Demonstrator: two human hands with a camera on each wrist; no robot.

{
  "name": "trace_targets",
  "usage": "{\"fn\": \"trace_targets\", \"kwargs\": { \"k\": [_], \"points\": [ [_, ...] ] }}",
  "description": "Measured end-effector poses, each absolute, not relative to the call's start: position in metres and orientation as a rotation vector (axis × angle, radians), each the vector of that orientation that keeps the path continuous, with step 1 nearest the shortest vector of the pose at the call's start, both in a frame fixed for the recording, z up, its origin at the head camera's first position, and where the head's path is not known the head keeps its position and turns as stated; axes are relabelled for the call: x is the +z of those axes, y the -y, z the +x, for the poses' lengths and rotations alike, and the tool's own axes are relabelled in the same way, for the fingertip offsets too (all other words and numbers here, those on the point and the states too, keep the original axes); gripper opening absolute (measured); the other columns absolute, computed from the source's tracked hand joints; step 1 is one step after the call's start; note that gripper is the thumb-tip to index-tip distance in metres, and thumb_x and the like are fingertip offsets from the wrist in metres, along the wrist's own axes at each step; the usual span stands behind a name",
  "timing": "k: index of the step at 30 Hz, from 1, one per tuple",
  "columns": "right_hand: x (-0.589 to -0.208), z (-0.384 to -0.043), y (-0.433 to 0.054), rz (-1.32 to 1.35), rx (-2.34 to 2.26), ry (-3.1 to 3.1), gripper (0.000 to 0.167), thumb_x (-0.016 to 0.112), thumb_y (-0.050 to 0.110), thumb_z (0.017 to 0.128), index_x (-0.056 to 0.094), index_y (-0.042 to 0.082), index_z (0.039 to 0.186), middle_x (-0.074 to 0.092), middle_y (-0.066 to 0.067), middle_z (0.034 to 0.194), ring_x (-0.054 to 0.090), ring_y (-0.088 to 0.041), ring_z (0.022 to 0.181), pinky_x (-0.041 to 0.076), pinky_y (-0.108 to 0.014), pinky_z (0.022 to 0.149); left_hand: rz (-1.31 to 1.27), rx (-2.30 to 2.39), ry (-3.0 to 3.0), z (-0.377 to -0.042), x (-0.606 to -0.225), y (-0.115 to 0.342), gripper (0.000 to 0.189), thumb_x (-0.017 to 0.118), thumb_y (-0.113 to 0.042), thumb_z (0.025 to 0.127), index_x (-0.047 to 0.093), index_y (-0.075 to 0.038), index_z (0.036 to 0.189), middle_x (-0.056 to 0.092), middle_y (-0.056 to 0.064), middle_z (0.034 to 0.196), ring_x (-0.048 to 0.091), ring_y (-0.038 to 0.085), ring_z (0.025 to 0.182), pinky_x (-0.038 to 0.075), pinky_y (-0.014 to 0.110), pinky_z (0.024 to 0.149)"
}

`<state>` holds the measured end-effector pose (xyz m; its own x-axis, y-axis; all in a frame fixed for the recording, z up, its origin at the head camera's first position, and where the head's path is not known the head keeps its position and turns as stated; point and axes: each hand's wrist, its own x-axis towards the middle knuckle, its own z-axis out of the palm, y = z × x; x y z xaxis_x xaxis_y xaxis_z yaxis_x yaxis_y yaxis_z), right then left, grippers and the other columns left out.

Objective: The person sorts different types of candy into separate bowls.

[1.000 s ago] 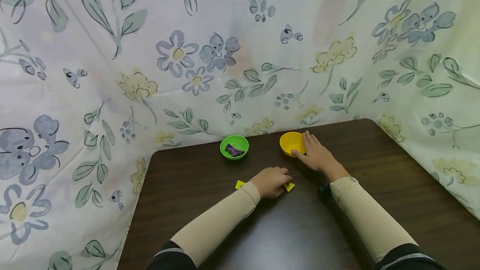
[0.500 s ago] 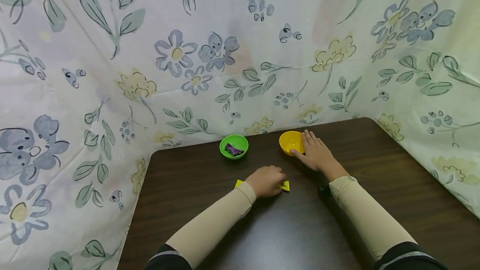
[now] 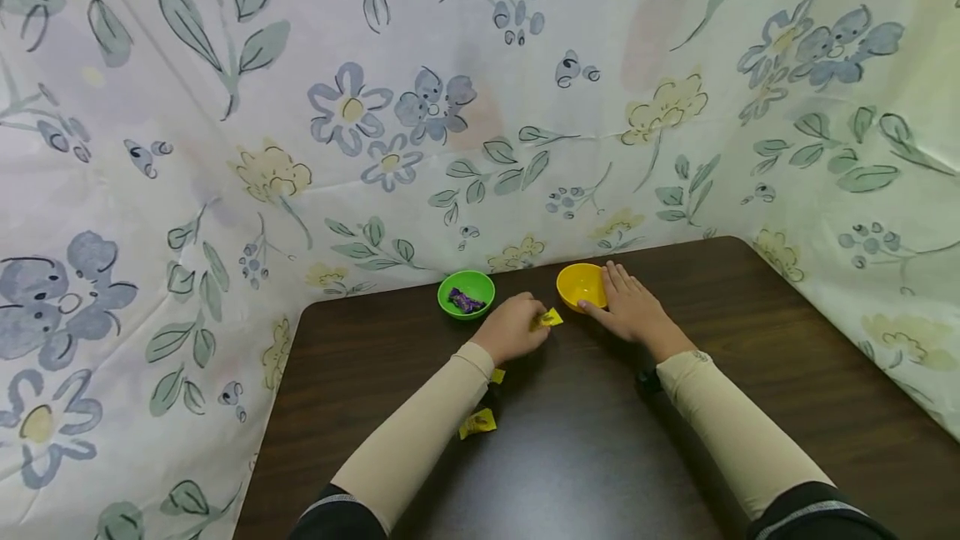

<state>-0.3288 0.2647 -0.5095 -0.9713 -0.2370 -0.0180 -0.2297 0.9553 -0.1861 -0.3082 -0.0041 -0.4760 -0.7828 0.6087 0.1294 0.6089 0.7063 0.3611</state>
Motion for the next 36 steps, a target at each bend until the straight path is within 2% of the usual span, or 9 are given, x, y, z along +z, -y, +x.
{"fn": "trace_targets", "kwargs": {
  "k": [6, 8, 11, 13, 15, 18, 23, 30, 36],
  "points": [
    [-0.505, -0.329, -0.269, -0.363, -0.278, -3.051, 0.104, 0.034, 0.072, 0.107, 0.011, -0.01, 0.166, 0.008, -0.029, 0.176, 0.011, -0.046, 0.164, 0.013, -0.06, 0.133, -0.873, -0.798, 2.844, -0.33, -0.461, -0.018, 0.024, 0.074, -0.024, 0.1, 0.079, -0.005, 0.114, 0.069, 0.006, 0.1, 0.058, 0.015, 0.086, 0.054, 0.028, 0.082],
    [-0.505, -0.331, -0.267, -0.366, -0.259, -3.043, 0.103, 0.033, 0.072, 0.107, 0.011, -0.01, 0.166, 0.007, -0.029, 0.176, 0.011, -0.046, 0.164, 0.012, -0.059, 0.133, -0.842, -0.852, 2.823, -0.334, -0.457, -0.025, 0.026, 0.072, -0.026, 0.102, 0.077, -0.005, 0.117, 0.068, 0.007, 0.103, 0.06, 0.019, 0.09, 0.055, 0.031, 0.084],
    [-0.505, -0.334, -0.266, -0.36, -0.235, -3.05, 0.101, 0.034, 0.07, 0.107, 0.011, -0.009, 0.166, 0.008, -0.028, 0.176, 0.011, -0.046, 0.164, 0.012, -0.059, 0.133, -0.841, -0.867, 2.804, -0.338, -0.454, -0.035, 0.044, 0.066, -0.034, 0.107, 0.066, -0.003, 0.137, 0.067, 0.013, 0.128, 0.065, 0.025, 0.114, 0.056, 0.036, 0.103],
    [-0.505, -0.335, -0.265, -0.361, -0.239, -3.049, 0.101, 0.034, 0.07, 0.107, 0.011, -0.009, 0.166, 0.008, -0.028, 0.176, 0.011, -0.046, 0.164, 0.012, -0.06, 0.133, -0.842, -0.838, 2.815, -0.338, -0.454, -0.04, 0.056, 0.061, -0.039, 0.109, 0.055, -0.004, 0.151, 0.06, 0.015, 0.145, 0.062, 0.028, 0.131, 0.051, 0.039, 0.115],
    [-0.506, -0.335, -0.265, -0.37, -0.244, -3.044, 0.101, 0.033, 0.07, 0.107, 0.011, -0.009, 0.166, 0.008, -0.029, 0.176, 0.011, -0.046, 0.164, 0.012, -0.06, 0.132, -0.849, -0.793, 2.842, -0.337, -0.456, -0.04, 0.064, 0.059, -0.042, 0.109, 0.045, -0.006, 0.16, 0.053, 0.015, 0.156, 0.056, 0.028, 0.143, 0.044, 0.04, 0.122],
    [-0.506, -0.334, -0.264, -0.367, -0.251, -3.039, 0.103, 0.032, 0.072, 0.107, 0.01, -0.01, 0.166, 0.008, -0.029, 0.176, 0.01, -0.046, 0.164, 0.012, -0.06, 0.133, -0.883, -0.76, 2.881, -0.333, -0.46, -0.035, 0.063, 0.061, -0.041, 0.108, 0.047, -0.006, 0.159, 0.055, 0.013, 0.154, 0.059, 0.025, 0.138, 0.045, 0.038, 0.121],
    [-0.505, -0.332, -0.265, -0.348, -0.271, -3.05, 0.103, 0.035, 0.071, 0.107, 0.012, -0.01, 0.166, 0.01, -0.03, 0.175, 0.012, -0.047, 0.164, 0.013, -0.06, 0.133, -0.979, -0.724, 2.895, -0.325, -0.461, -0.017, 0.053, 0.064, -0.038, 0.107, 0.059, -0.005, 0.148, 0.062, 0.011, 0.14, 0.065, 0.022, 0.125, 0.051, 0.037, 0.114],
    [-0.507, -0.331, -0.267, -0.334, -0.278, -3.027, 0.105, 0.034, 0.072, 0.106, 0.009, -0.011, 0.166, 0.006, -0.031, 0.175, 0.009, -0.048, 0.163, 0.011, -0.06, 0.133, -1.114, -0.633, 2.91, -0.304, -0.458, 0.016, 0.038, 0.065, -0.034, 0.107, 0.069, -0.008, 0.135, 0.066, 0.007, 0.128, 0.066, 0.019, 0.114, 0.054, 0.033, 0.108],
    [-0.506, -0.333, -0.267, -0.355, -0.291, -3.019, 0.106, 0.032, 0.073, 0.106, 0.008, -0.011, 0.166, 0.007, -0.031, 0.175, 0.009, -0.048, 0.164, 0.011, -0.06, 0.133, -1.178, -0.613, 2.943, -0.283, -0.461, 0.054, 0.034, 0.065, -0.035, 0.107, 0.072, -0.008, 0.128, 0.068, 0.007, 0.124, 0.068, 0.019, 0.112, 0.056, 0.034, 0.104]
  ]
}}
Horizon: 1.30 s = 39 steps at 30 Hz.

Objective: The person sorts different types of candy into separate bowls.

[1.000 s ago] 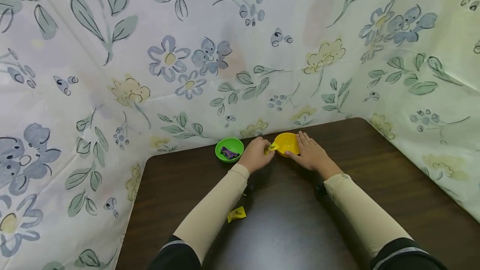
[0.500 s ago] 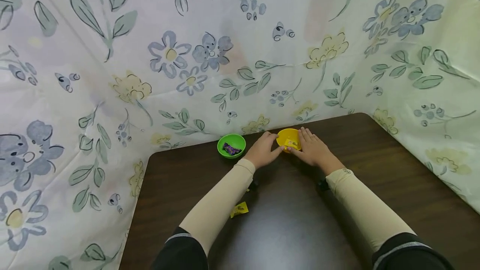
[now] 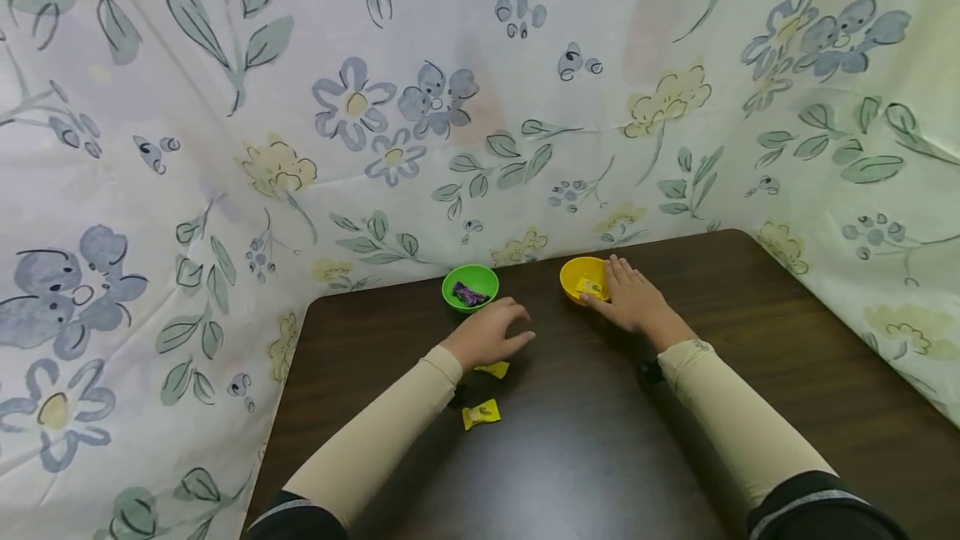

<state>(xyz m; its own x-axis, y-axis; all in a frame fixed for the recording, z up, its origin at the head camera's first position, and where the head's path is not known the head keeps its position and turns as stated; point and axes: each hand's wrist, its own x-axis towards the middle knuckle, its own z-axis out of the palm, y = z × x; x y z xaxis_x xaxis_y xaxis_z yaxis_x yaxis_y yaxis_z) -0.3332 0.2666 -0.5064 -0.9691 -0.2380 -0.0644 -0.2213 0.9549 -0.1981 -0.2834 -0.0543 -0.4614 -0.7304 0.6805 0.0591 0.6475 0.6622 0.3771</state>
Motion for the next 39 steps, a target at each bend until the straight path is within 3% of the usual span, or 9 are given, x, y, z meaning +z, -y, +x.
{"fn": "trace_targets", "kwargs": {
  "k": [11, 19, 26, 30, 39],
  "points": [
    [-0.507, -0.335, -0.267, -0.355, -0.298, -3.003, 0.106, 0.032, 0.073, 0.106, 0.007, -0.011, 0.166, 0.005, -0.032, 0.175, 0.008, -0.05, 0.163, 0.011, -0.061, 0.132, 1.064, 0.428, -2.758, -0.268, -0.474, 0.099, 0.042, 0.074, -0.029, 0.101, 0.068, -0.006, 0.135, 0.067, 0.011, 0.127, 0.066, 0.019, 0.108, 0.058, 0.04, 0.097],
    [-0.507, -0.333, -0.267, -0.354, -0.299, -3.004, 0.107, 0.032, 0.074, 0.105, 0.006, -0.011, 0.166, 0.005, -0.031, 0.175, 0.01, -0.049, 0.163, 0.012, -0.06, 0.132, 1.08, 0.348, -2.745, -0.269, -0.485, 0.107, 0.042, 0.075, -0.024, 0.099, 0.068, -0.009, 0.137, 0.066, 0.008, 0.122, 0.059, 0.013, 0.095, 0.058, 0.035, 0.089],
    [-0.505, -0.332, -0.266, -0.367, -0.307, -3.019, 0.105, 0.033, 0.072, 0.106, 0.008, -0.011, 0.166, 0.006, -0.032, 0.175, 0.011, -0.049, 0.163, 0.013, -0.06, 0.132, 1.076, 0.347, -2.724, -0.272, -0.489, 0.106, 0.041, 0.076, -0.022, 0.097, 0.069, -0.008, 0.135, 0.067, 0.008, 0.122, 0.061, 0.014, 0.099, 0.058, 0.035, 0.093],
    [-0.502, -0.33, -0.265, -0.374, -0.311, -3.019, 0.103, 0.036, 0.069, 0.107, 0.009, -0.012, 0.165, 0.007, -0.032, 0.175, 0.012, -0.05, 0.163, 0.013, -0.06, 0.132, 1.052, 0.367, -2.673, -0.275, -0.491, 0.104, 0.038, 0.077, -0.02, 0.094, 0.072, -0.008, 0.131, 0.067, 0.005, 0.117, 0.058, 0.012, 0.094, 0.058, 0.032, 0.092],
    [-0.504, -0.331, -0.265, -0.378, -0.278, -3.025, 0.104, 0.034, 0.07, 0.107, 0.009, -0.013, 0.165, 0.007, -0.033, 0.174, 0.012, -0.05, 0.162, 0.014, -0.061, 0.132, 1.106, 0.425, -2.643, -0.278, -0.495, 0.103, 0.026, 0.081, -0.025, 0.09, 0.075, -0.01, 0.11, 0.065, 0.0, 0.1, 0.055, 0.009, 0.083, 0.051, 0.025, 0.076]
  ]
}}
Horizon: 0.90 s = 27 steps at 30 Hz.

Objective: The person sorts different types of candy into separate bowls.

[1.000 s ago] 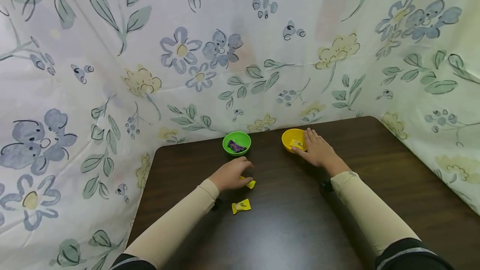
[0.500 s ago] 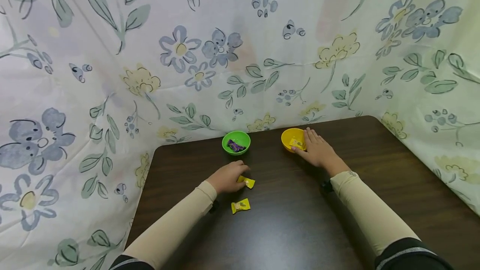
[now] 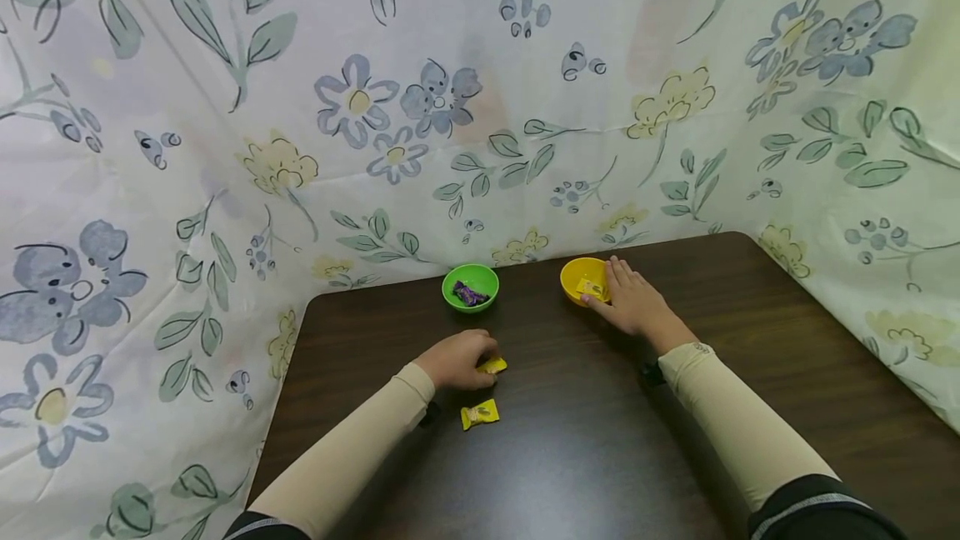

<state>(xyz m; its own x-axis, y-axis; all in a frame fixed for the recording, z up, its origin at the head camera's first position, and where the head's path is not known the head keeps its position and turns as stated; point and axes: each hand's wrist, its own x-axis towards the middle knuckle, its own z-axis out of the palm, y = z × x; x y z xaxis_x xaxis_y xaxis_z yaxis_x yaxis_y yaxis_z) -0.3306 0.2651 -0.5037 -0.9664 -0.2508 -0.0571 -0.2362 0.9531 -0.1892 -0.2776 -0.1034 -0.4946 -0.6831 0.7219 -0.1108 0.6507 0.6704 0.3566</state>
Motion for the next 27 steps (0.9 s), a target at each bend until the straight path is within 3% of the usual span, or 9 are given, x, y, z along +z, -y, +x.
{"fn": "trace_targets", "kwargs": {
  "k": [6, 16, 27],
  "points": [
    [-0.506, -0.332, -0.2651, -0.365, -0.274, -3.017, 0.105, 0.033, 0.071, 0.107, 0.007, -0.011, 0.166, 0.006, -0.032, 0.175, 0.01, -0.049, 0.163, 0.012, -0.06, 0.133, 1.084, 0.404, -2.654, -0.2779, -0.4962, 0.1054, 0.024, 0.084, -0.028, 0.088, 0.074, -0.011, 0.102, 0.061, -0.003, 0.091, 0.052, 0.009, 0.079, 0.047, 0.024, 0.07],
    [-0.5029, -0.332, -0.2656, -0.374, -0.269, -3.023, 0.106, 0.03, 0.073, 0.106, 0.008, -0.012, 0.166, 0.007, -0.032, 0.175, 0.01, -0.049, 0.163, 0.012, -0.06, 0.132, 1.005, 0.454, -2.667, -0.2728, -0.4886, 0.1062, 0.027, 0.081, -0.013, 0.085, 0.074, -0.005, 0.11, 0.067, 0.002, 0.099, 0.055, 0.011, 0.081, 0.052, 0.028, 0.075],
    [-0.504, -0.3304, -0.2645, -0.357, -0.302, -3.009, 0.106, 0.032, 0.073, 0.106, 0.007, -0.011, 0.166, 0.005, -0.031, 0.175, 0.009, -0.049, 0.163, 0.011, -0.06, 0.133, 0.973, 0.457, -2.68, -0.2777, -0.4942, 0.0988, 0.021, 0.082, -0.018, 0.086, 0.075, -0.01, 0.104, 0.065, -0.001, 0.093, 0.054, 0.011, 0.078, 0.05, 0.028, 0.071]
  ]
}}
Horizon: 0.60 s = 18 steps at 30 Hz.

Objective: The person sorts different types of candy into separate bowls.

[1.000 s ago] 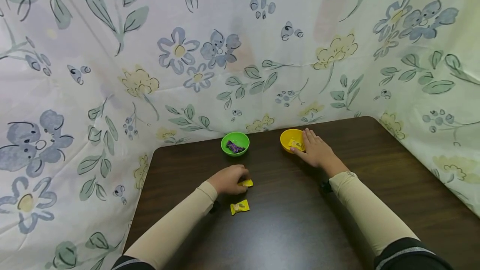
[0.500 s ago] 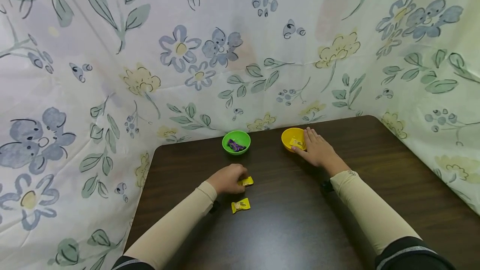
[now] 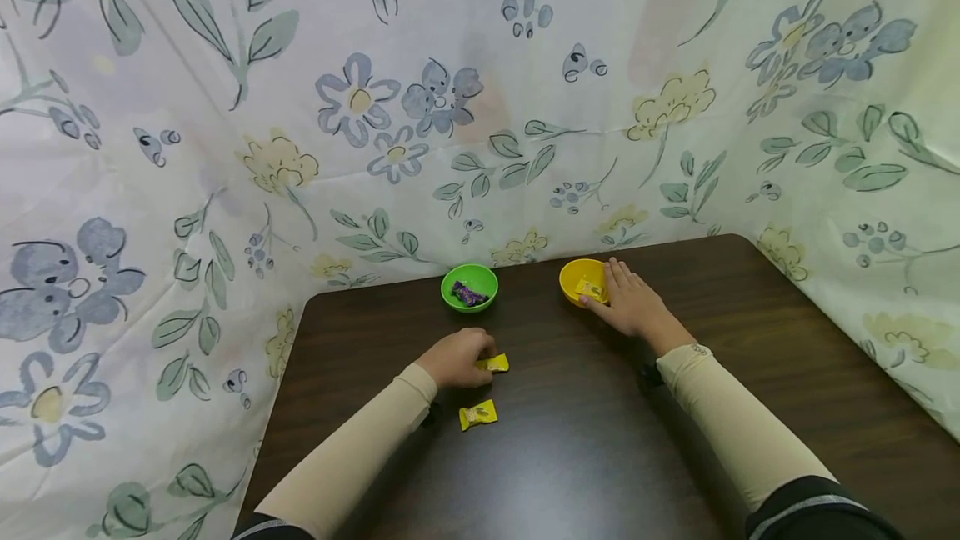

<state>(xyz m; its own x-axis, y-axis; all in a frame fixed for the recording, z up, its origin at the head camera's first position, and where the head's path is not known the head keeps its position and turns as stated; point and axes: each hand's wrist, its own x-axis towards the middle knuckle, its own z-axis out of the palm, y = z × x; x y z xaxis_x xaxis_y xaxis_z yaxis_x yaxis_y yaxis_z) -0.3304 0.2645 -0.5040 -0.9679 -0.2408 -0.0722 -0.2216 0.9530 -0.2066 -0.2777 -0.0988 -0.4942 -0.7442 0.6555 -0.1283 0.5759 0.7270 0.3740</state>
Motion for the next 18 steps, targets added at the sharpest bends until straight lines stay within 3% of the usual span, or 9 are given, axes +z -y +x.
{"fn": "trace_targets", "kwargs": {
  "k": [6, 11, 18],
  "points": [
    [-0.507, -0.331, -0.263, -0.349, -0.285, -3.02, 0.106, 0.031, 0.074, 0.106, 0.008, -0.01, 0.166, 0.006, -0.031, 0.175, 0.01, -0.049, 0.163, 0.012, -0.06, 0.132, 0.973, 0.65, -2.636, -0.289, -0.494, 0.085, 0.018, 0.08, -0.017, 0.089, 0.074, -0.01, 0.105, 0.066, -0.001, 0.097, 0.058, 0.01, 0.085, 0.054, 0.027, 0.079],
    [-0.506, -0.332, -0.264, -0.364, -0.261, -3.025, 0.106, 0.031, 0.073, 0.106, 0.007, -0.011, 0.166, 0.006, -0.032, 0.175, 0.01, -0.049, 0.163, 0.013, -0.06, 0.132, 0.986, 0.781, -2.652, -0.299, -0.482, 0.068, 0.02, 0.08, -0.015, 0.091, 0.074, -0.007, 0.109, 0.068, 0.004, 0.101, 0.065, 0.02, 0.092, 0.056, 0.03, 0.084],
    [-0.505, -0.332, -0.263, -0.37, -0.272, -3.018, 0.104, 0.034, 0.071, 0.107, 0.008, -0.011, 0.166, 0.006, -0.031, 0.175, 0.01, -0.049, 0.163, 0.012, -0.059, 0.133, 1.008, 0.837, -2.686, -0.31, -0.475, 0.046, 0.022, 0.08, -0.015, 0.092, 0.074, -0.006, 0.111, 0.067, 0.004, 0.102, 0.063, 0.021, 0.094, 0.056, 0.028, 0.087]
  ]
}}
